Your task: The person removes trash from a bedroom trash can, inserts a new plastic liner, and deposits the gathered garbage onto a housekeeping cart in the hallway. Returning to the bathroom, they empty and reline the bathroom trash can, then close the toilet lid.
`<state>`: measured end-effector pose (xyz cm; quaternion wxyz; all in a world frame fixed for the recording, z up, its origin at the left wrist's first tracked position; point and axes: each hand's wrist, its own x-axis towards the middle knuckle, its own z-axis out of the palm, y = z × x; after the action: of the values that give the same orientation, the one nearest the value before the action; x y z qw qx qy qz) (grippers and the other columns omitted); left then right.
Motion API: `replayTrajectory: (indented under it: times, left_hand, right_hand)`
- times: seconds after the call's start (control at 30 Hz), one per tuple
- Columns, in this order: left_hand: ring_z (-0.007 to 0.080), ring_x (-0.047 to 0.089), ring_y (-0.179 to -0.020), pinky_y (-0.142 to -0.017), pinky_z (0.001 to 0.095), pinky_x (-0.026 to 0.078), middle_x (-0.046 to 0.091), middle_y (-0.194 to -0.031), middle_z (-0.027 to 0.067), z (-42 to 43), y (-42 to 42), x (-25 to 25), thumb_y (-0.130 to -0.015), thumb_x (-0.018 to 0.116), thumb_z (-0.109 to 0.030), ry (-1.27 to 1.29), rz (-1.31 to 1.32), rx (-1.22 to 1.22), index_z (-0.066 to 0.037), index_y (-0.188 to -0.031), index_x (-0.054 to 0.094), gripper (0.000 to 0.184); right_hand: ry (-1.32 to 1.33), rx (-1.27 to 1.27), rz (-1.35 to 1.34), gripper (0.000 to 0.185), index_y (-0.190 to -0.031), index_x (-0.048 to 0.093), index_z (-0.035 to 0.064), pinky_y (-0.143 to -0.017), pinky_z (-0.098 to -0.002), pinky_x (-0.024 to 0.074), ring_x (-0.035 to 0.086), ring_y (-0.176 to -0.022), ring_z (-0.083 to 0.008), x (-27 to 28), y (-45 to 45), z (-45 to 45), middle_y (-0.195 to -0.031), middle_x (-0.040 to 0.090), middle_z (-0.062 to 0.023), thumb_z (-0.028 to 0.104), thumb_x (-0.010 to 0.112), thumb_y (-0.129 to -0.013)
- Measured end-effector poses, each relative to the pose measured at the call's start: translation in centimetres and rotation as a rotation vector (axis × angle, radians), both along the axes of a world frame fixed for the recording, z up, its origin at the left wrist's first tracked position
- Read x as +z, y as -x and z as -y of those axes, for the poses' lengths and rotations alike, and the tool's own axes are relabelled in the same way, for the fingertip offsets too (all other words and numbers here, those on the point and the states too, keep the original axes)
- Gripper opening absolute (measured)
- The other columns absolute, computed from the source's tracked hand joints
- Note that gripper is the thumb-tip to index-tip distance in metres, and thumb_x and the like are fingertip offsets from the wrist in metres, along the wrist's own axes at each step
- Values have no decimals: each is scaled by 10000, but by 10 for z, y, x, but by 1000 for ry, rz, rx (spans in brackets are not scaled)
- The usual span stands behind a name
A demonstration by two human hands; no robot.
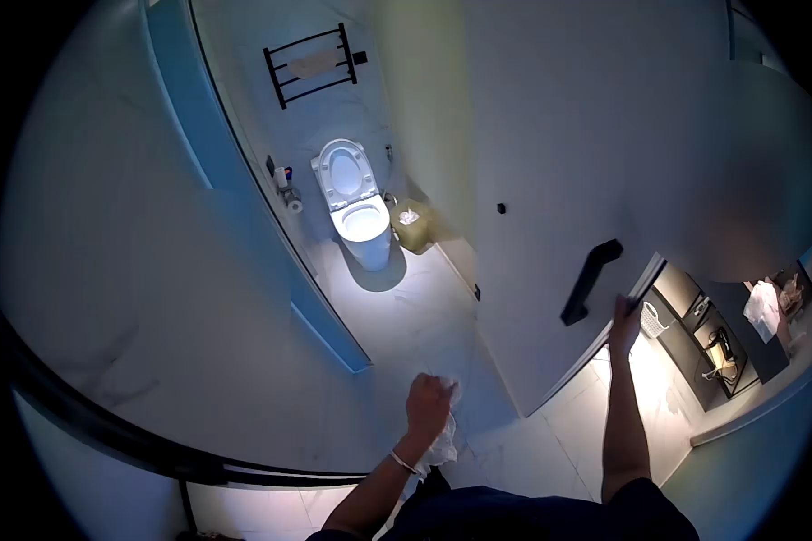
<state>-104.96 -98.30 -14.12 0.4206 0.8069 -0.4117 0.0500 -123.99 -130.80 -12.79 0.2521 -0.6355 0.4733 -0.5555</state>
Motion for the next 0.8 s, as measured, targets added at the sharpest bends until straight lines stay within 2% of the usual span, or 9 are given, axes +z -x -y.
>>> replayTrajectory:
  times: [0.27, 0.3, 0.4, 0.43, 0.5, 0.53, 0.57, 0.73, 0.8]
  left_hand:
    - [122, 396, -473, -458, 300, 352, 447, -514, 34, 5, -66, 21, -809, 552, -230, 419, -563, 219, 1, -597, 501, 317]
    - [104, 420, -487, -464, 273, 372, 472, -543, -1, 2, -51, 60, -831, 517, -210, 511, -836, 170, -18, -655, 546, 262]
    - [84, 473, -550, -512, 231, 405, 514, -616, -7, 4, -48, 67, -855, 482, -200, 546, -760, 54, -33, -760, 567, 210]
    - [73, 483, -589, -534, 223, 411, 522, -657, -7, 6, -44, 61, -866, 472, -205, 504, -732, -34, -42, -784, 567, 206]
    - [144, 541, -720, -660, 275, 433, 574, -799, 35, 14, -8, 51, -860, 467, -168, 461, -660, -293, -41, -859, 564, 160]
    - [246, 554, -807, -723, 334, 430, 579, -910, 96, 9, 16, 51, -827, 470, -126, 75, -105, -395, -26, -922, 552, 160]
    - [303, 537, -872, -764, 356, 420, 561, -986, 138, 14, 42, 36, -782, 485, -87, 24, -258, -543, -21, -947, 543, 187]
    - [282, 437, -1091, -919, 354, 344, 514, -1124, 110, -11, 102, 7, -765, 551, -93, -154, -203, -1007, -38, -1003, 548, 244]
    - [265, 386, -1150, -954, 355, 314, 484, -1180, 105, -20, 79, 12, -763, 569, -96, -213, -338, -1003, -55, -1070, 532, 312]
  right_hand:
    - [5, 27, -118, 337, -827, 478, -24, -541, -354, 381, 490, -568, -228, -28, 54, 122, -617, 505, -90, 304, 556, -806]
    - [-87, -41, -330, 350, -904, 495, -30, -650, -361, 422, 557, -741, -264, -22, 59, 121, -772, 568, -141, 308, 530, -817]
    - [254, 84, -394, 489, -1084, 442, -19, -835, -393, 375, 495, -1010, -272, -89, 63, 77, -1038, 512, -194, 397, 462, -826]
    - [-138, 597, -259, 555, -1123, 412, -12, -875, -419, 338, 460, -1054, -270, -113, 52, 16, -1095, 476, -189, 451, 431, -817]
    - [-1564, 1438, 329, 689, -1202, 354, 2, -955, -471, 263, 390, -1144, -265, -113, 23, -119, -1209, 404, -179, 561, 370, -801]
    - [-1959, 1562, 520, 755, -1241, 324, 9, -996, -497, 226, 355, -1188, -262, -106, 2, -169, -1267, 368, -175, 616, 340, -792]
    - [-2093, 1644, 767, 746, -1202, 373, -2, -1002, -477, 222, 345, -1193, -275, -106, -22, -201, -1293, 334, -196, 619, 349, -789]
    - [-1798, 1349, 476, 567, -1180, 432, -9, -933, -378, 355, 444, -1092, -220, -42, -124, -201, -1165, 469, -160, 417, 510, -814]
    - [-710, 1721, 319, 458, -1150, 466, -1, -863, -341, 411, 501, -992, -181, -42, -136, -186, -1082, 519, -125, 280, 551, -798]
